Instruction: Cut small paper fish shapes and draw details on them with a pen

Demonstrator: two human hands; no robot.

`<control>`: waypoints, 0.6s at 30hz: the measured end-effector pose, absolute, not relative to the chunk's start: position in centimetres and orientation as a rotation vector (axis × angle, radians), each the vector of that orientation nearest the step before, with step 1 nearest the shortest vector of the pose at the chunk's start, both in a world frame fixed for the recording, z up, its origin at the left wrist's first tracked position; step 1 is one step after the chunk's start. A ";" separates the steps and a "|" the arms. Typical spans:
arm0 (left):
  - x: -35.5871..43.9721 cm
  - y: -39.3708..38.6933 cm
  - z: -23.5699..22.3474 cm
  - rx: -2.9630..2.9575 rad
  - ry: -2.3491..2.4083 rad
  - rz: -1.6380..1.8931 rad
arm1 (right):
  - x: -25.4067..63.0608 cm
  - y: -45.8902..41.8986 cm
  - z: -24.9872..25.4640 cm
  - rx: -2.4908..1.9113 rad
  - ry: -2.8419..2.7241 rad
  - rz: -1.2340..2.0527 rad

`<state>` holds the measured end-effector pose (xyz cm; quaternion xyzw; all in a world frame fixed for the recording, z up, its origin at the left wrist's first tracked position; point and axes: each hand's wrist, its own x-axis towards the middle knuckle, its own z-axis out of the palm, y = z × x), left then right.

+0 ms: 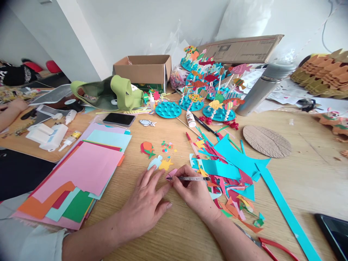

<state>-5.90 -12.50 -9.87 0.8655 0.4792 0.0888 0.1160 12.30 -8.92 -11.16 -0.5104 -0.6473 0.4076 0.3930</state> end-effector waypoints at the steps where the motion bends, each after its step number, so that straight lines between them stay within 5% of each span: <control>1: -5.9 -12.5 -9.9 2.533 1.402 0.257 | 12.3 -8.9 -11.2 -1.295 -1.641 1.037; 18: -5.8 -12.4 -9.7 2.534 1.388 0.281 | 12.3 -8.8 -11.6 -1.308 -1.662 1.048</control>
